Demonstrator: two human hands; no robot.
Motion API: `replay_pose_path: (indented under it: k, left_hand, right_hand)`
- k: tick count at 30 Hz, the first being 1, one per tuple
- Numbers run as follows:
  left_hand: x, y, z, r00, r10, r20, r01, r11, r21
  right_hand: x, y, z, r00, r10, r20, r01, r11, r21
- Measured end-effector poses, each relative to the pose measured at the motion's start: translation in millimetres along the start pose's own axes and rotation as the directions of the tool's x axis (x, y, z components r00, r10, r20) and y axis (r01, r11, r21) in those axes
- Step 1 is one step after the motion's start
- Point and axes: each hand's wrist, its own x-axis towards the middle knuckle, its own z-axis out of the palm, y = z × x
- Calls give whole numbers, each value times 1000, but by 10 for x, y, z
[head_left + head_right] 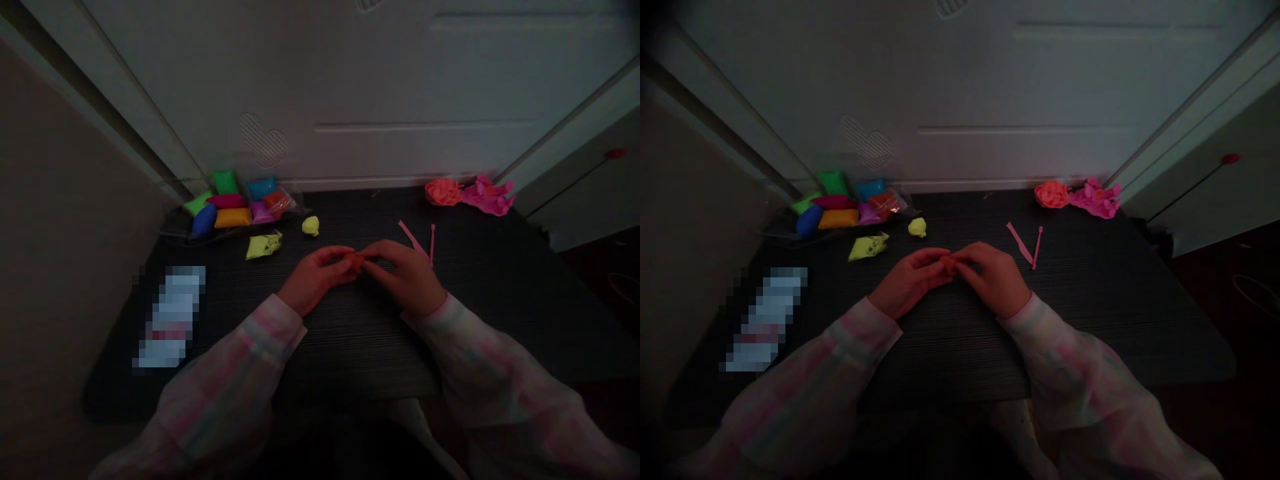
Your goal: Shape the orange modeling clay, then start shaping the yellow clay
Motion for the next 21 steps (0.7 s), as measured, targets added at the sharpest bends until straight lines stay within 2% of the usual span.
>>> replay_pose_path:
  k: [5,11,17,21]
  left_hand:
    - [2,13,-11,999,-43,-31,44,999,21]
    - [4,5,-9,1000,-15,-20,15,1000,8]
    - [-6,9,-3,1000,-10,11,10,1000,-21]
    - [-3,10,-2,1000,25,20,-24,998,-61]
  right_hand:
    - [-8,-1,21,996,-88,-5,87,994,-60]
    - [7,10,12,1000,4,31,-4,1000,2]
    - [7,5,-3,1000,-22,19,21,999,28]
    - [-5,6,11,998,69,-5,-68,994,81]
